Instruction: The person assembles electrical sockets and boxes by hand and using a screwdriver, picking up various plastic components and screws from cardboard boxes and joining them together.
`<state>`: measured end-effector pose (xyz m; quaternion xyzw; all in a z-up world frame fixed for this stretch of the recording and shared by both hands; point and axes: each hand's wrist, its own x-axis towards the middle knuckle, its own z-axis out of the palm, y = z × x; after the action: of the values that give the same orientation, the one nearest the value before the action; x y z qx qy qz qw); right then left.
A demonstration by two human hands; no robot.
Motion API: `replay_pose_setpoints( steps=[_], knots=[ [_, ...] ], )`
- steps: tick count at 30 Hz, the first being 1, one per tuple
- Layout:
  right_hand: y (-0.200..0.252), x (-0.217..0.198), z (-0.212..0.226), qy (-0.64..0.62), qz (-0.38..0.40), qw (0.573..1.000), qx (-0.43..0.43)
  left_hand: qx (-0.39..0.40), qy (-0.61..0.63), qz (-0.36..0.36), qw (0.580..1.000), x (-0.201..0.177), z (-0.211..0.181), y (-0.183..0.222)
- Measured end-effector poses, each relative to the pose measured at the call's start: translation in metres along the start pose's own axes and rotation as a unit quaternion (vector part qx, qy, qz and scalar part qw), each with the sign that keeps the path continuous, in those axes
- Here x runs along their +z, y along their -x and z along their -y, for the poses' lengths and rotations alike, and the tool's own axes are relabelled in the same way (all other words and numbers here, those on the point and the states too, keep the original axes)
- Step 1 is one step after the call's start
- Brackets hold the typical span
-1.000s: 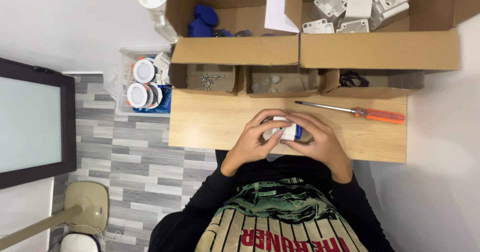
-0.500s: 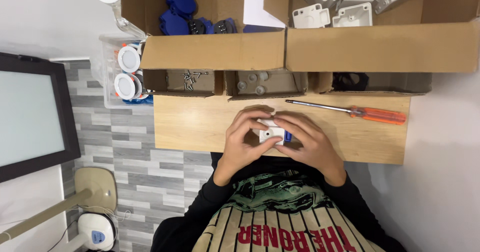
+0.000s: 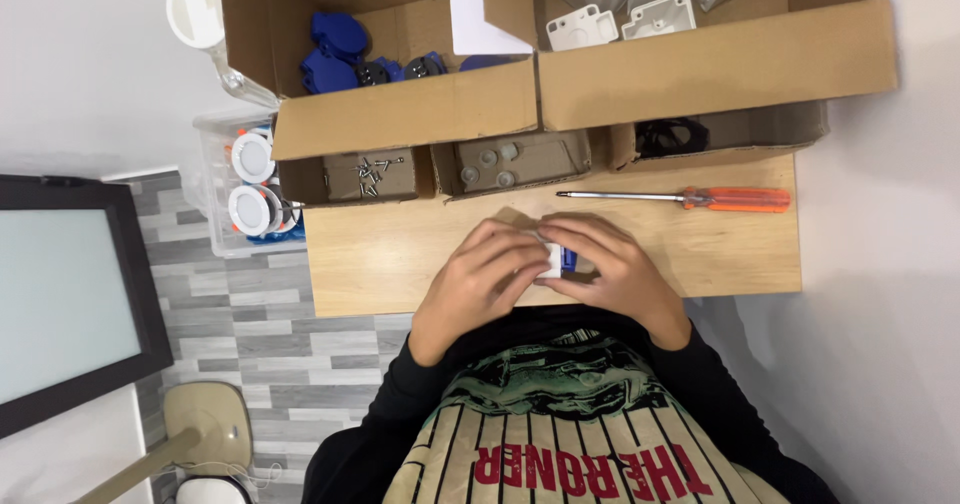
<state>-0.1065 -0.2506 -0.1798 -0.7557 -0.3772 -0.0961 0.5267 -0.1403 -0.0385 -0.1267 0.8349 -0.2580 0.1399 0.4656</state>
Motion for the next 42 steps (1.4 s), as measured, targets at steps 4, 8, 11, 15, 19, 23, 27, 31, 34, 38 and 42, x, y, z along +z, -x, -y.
replay_pose_setpoints(
  steps=[4, 8, 11, 15, 19, 23, 27, 31, 34, 38, 42],
  knots=[
    [-0.004, -0.001, 0.005, -0.005, 0.014, 1.000, 0.015, 0.032, -0.088, -0.056, 0.994, 0.017, 0.029, 0.012],
    [0.002, 0.007, 0.002, 0.001, 0.014, 1.000, 0.024, 0.033, -0.073, -0.047, 0.996, 0.012, 0.023, 0.020],
    [-0.001, 0.007, 0.003, -0.012, 0.017, 0.999, 0.028, 0.036, -0.021, 0.003, 0.999, 0.001, 0.014, 0.017],
    [-0.003, 0.009, 0.005, -0.003, 0.018, 0.999, 0.035, 0.051, -0.028, 0.018, 0.998, -0.004, 0.016, 0.015],
    [0.008, 0.010, -0.003, -0.002, 0.013, 0.999, 0.038, 0.055, -0.037, 0.015, 0.998, 0.003, 0.026, 0.017],
    [0.010, 0.011, -0.005, 0.004, 0.005, 0.999, 0.035, 0.069, -0.060, 0.002, 0.996, 0.013, 0.039, 0.016],
    [0.013, 0.011, -0.010, 0.002, 0.008, 0.999, 0.031, 0.090, -0.093, -0.001, 0.992, 0.011, 0.044, 0.015],
    [0.010, 0.011, -0.005, 0.002, 0.005, 0.999, 0.033, 0.092, -0.035, 0.065, 0.993, 0.000, 0.027, 0.016],
    [0.001, 0.007, 0.004, -0.008, 0.010, 0.999, 0.036, 0.082, -0.036, 0.083, 0.993, -0.011, 0.020, 0.012],
    [0.001, 0.006, 0.004, -0.002, 0.011, 0.999, 0.031, 0.077, -0.024, 0.076, 0.994, -0.011, 0.024, 0.007],
    [0.003, 0.008, 0.004, 0.000, 0.008, 0.999, 0.035, 0.079, -0.039, 0.037, 0.995, -0.006, 0.034, 0.008]
  ],
)
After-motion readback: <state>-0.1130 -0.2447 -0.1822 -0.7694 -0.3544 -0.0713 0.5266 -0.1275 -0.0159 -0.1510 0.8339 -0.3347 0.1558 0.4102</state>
